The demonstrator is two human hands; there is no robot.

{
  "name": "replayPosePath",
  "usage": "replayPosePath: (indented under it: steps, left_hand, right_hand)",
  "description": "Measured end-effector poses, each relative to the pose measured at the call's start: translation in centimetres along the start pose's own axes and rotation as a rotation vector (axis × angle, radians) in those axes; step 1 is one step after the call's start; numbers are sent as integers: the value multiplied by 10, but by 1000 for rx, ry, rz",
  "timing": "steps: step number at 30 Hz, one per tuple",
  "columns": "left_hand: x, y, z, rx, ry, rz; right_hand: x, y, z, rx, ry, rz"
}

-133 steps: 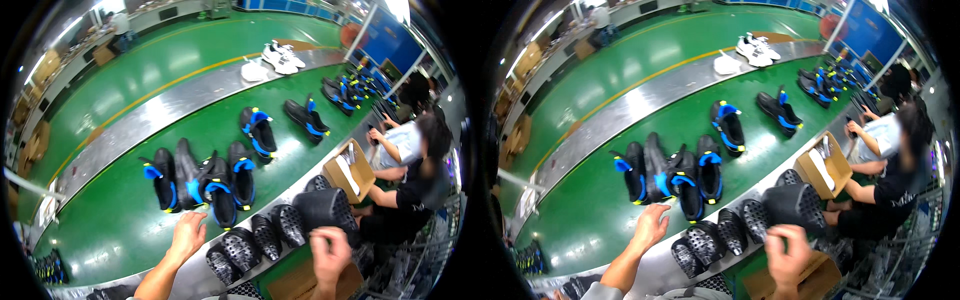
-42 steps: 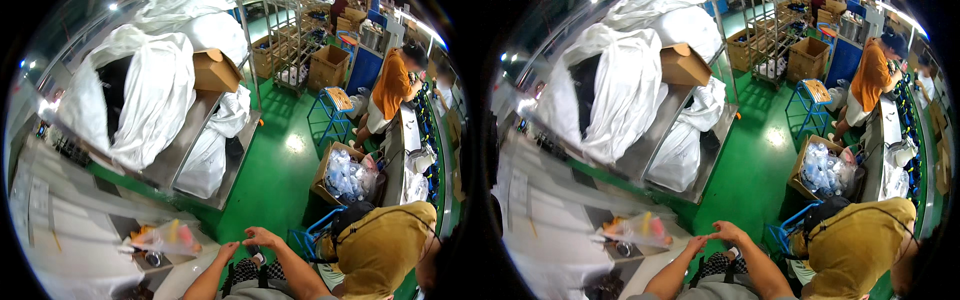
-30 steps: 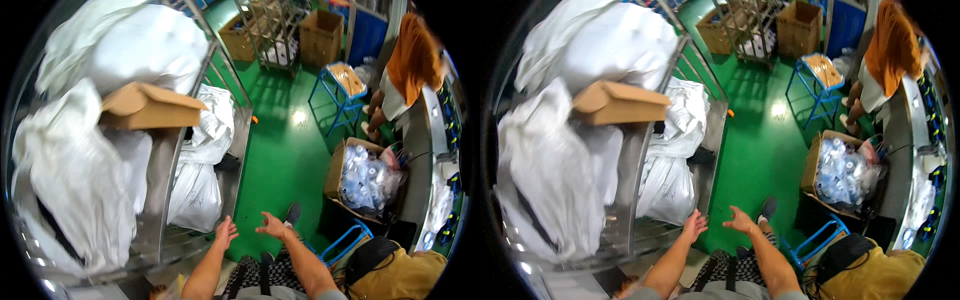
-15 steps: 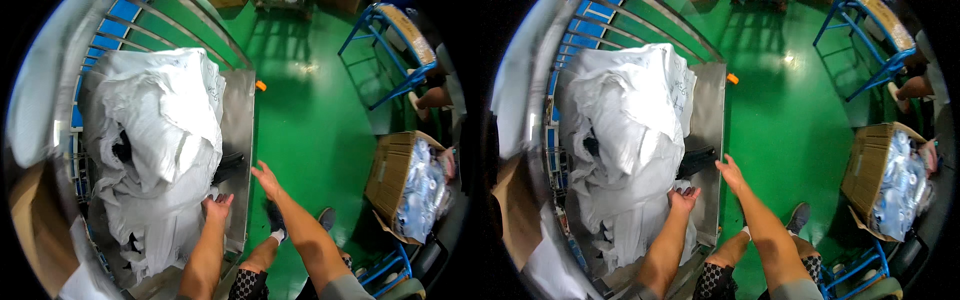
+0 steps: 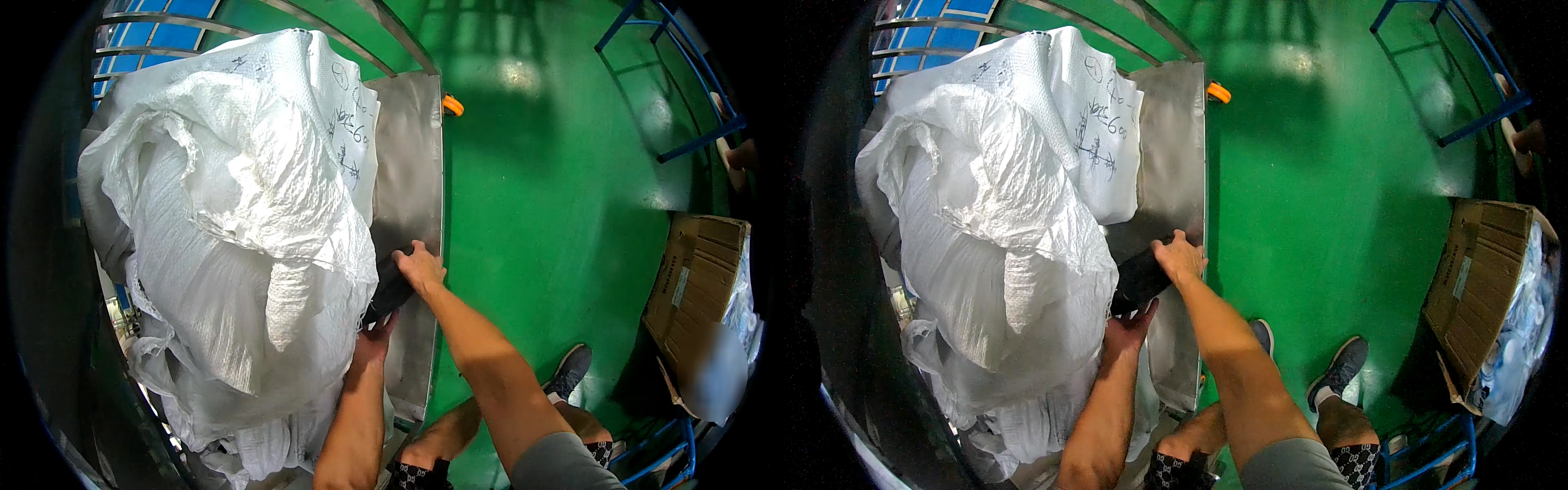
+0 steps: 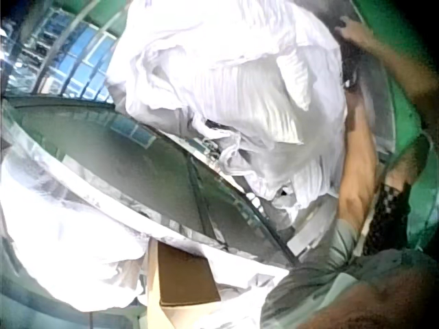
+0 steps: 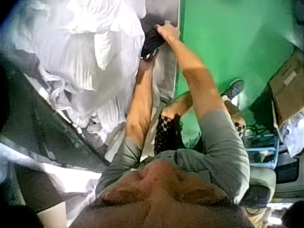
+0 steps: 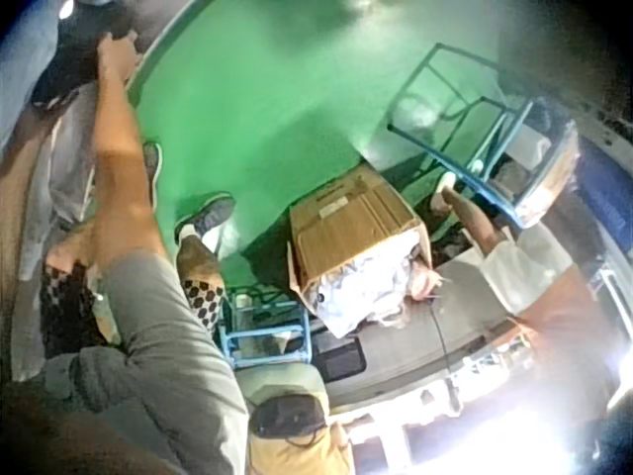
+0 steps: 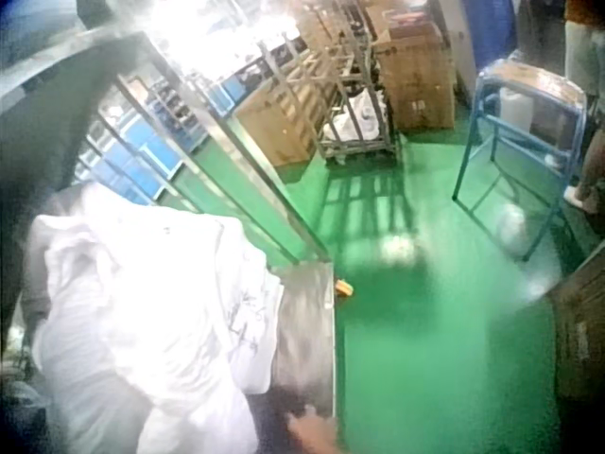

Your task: The person inserts black shoe soles into black and blue sneakers on a green conveyor belt. They then pull and adjust the blue laces on each shoe to secure the soles in place. The process is repeated for multiple pairs of shoes along the line.

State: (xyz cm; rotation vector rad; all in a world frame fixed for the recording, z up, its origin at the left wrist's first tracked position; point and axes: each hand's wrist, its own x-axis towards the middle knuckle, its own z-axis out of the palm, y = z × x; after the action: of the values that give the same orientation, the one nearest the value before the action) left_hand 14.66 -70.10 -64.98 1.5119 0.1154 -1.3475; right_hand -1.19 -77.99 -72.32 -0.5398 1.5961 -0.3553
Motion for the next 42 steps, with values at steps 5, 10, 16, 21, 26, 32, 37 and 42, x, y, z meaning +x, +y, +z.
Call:
replayPosePath:
  steps: [5, 10, 16, 21, 26, 32, 37, 42]
  left_hand:
    - [-62, -21, 8, 114, -189, -124]
    - [-190, -43, 35, 407, -292, -94]
    - [-368, -29, 77, 553, -523, -231]
    - [-468, 9, 123, 1125, -922, -237]
    - [-535, 21, 173, 1715, -1609, 513]
    - [-578, -2, 164, 1717, -2040, 89]
    - [-662, -6, 133, 1915, -2366, -51]
    - [-711, -24, 54, 1851, -2967, -171]
  right_hand:
    - [-46, 75, -30, 290, 177, -79]
    - [-179, 141, -100, 823, 283, -98]
    - [-370, 158, -183, 1212, 517, -146]
    - [-489, 180, -221, 1427, 631, -60]
    - [-549, 226, -189, 1733, 648, -148]
    - [-652, 214, -146, 2046, 868, -255]
    - [-714, 242, -66, 2323, 1095, -167]
    - [-747, 268, 63, 2479, 1351, -220]
